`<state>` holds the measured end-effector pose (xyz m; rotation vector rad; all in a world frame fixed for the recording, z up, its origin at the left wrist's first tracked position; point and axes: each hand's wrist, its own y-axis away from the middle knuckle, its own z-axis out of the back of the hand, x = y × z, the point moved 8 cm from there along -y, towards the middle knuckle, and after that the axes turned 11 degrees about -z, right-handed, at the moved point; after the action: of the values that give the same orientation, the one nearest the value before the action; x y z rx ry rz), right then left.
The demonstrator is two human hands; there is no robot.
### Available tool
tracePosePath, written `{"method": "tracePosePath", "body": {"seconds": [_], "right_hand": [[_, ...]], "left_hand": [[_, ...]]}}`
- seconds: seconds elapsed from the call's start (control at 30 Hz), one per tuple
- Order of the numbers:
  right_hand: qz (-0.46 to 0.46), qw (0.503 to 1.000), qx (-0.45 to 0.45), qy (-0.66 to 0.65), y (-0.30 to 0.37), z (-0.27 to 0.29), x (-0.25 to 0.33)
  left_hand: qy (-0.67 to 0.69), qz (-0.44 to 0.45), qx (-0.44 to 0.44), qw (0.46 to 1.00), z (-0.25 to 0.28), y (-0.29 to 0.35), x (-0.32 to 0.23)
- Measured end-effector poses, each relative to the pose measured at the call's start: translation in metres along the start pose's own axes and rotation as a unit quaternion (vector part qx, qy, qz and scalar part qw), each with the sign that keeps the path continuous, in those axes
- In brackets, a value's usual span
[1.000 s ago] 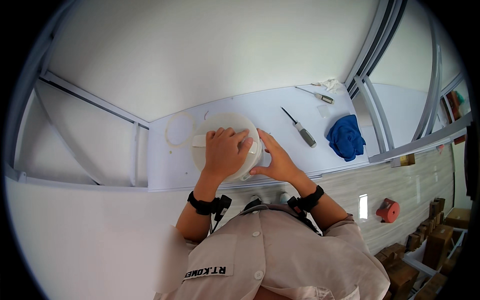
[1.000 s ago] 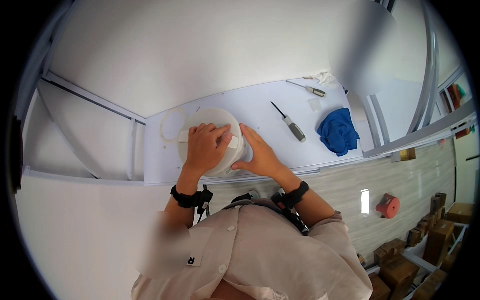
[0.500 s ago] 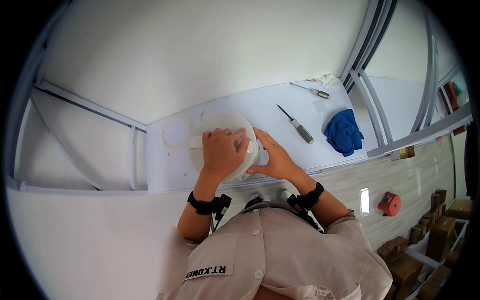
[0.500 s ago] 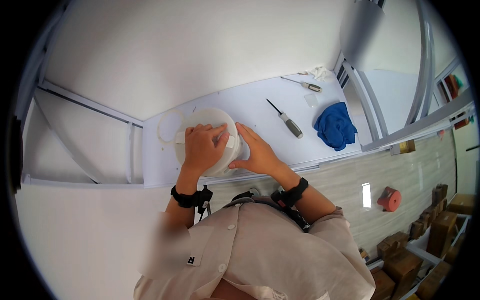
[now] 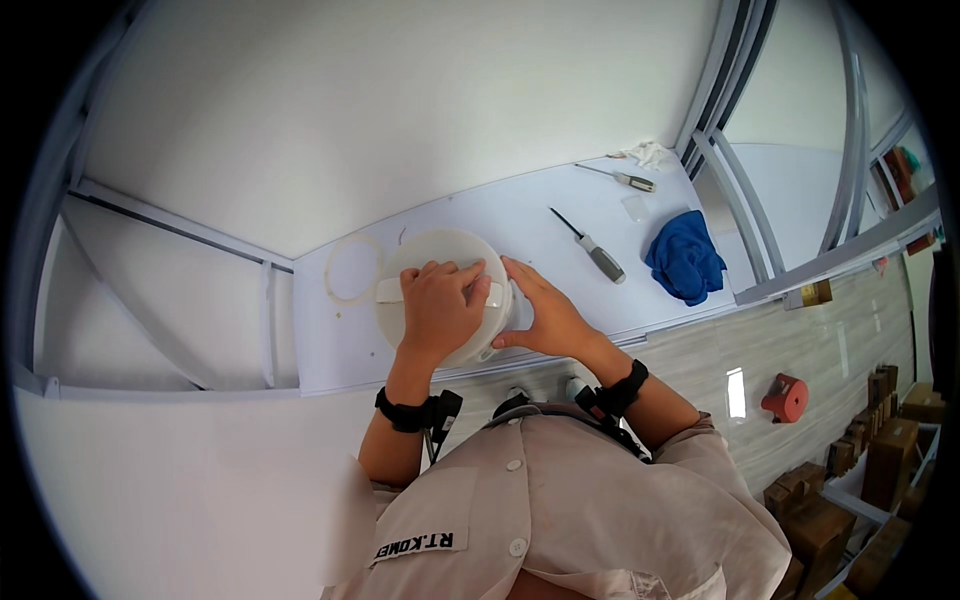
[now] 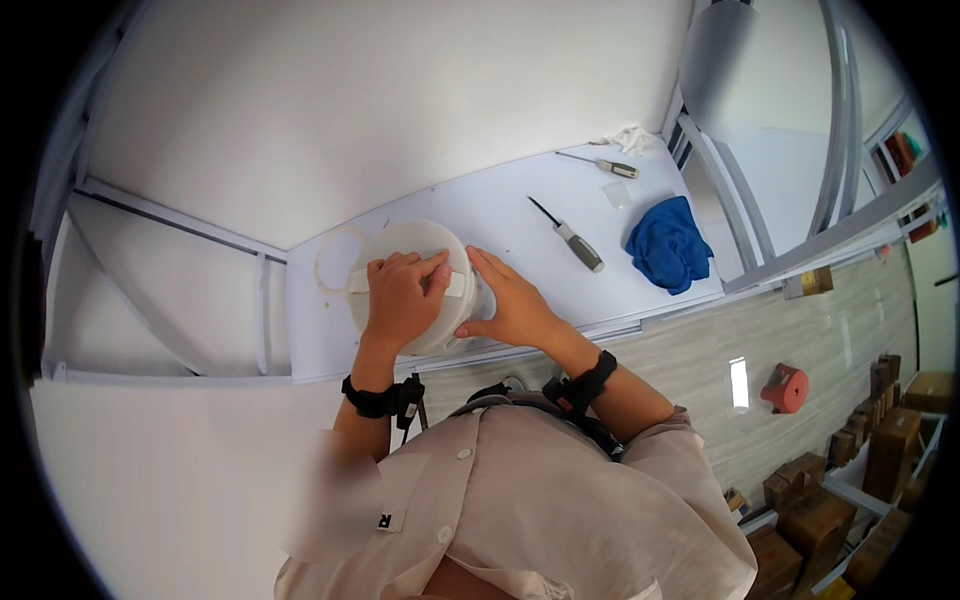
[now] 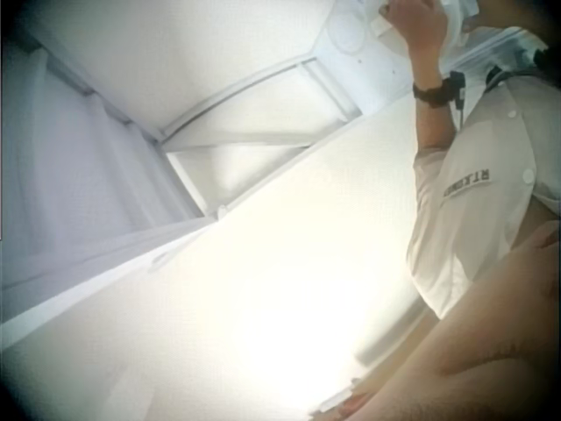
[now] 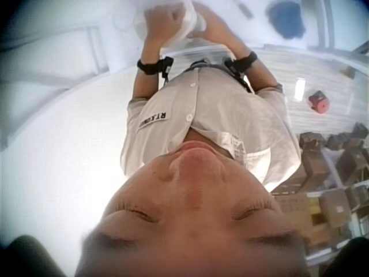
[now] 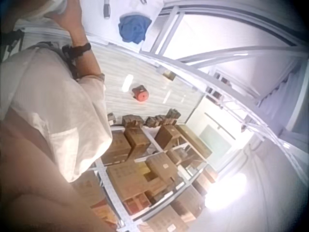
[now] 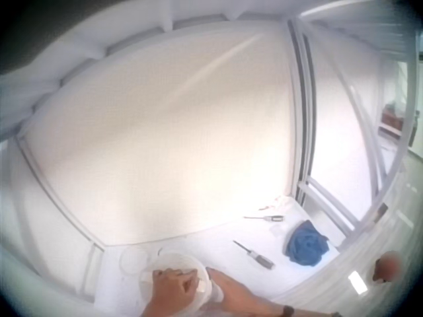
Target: The person uses a screwdriver to fasten screws into a white plastic lid, then places the lid onto a white bucket and secures it by hand.
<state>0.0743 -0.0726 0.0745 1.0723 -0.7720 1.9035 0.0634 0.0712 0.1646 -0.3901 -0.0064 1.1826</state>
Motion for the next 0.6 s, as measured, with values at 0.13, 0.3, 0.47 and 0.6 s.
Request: {"method": "tracePosePath", "body": {"seconds": [0.13, 0.3, 0.47, 0.6], "right_hand": [[-0.002, 1.0, 0.001, -0.005, -0.0006, 0.0007, -0.0004], [-0.01, 1.0, 0.006, -0.015, -0.0005, 0.0007, 0.0005], [-0.019, 0.999, 0.011, -0.025, -0.0007, 0.0005, -0.0007], [-0.017, 0.999, 0.01, -0.025, -0.0012, 0.0001, 0.001]], "left_hand": [[0.012, -0.001, 0.01, 1.0, 0.0007, -0.0001, 0.0], [0.006, -0.014, 0.001, 1.0, -0.0013, 0.002, 0.0015], [0.018, -0.01, 0.006, 1.0, -0.0003, 0.0017, 0.0014], [0.027, 0.002, 0.007, 1.0, 0.0008, 0.0015, 0.0025]]}}
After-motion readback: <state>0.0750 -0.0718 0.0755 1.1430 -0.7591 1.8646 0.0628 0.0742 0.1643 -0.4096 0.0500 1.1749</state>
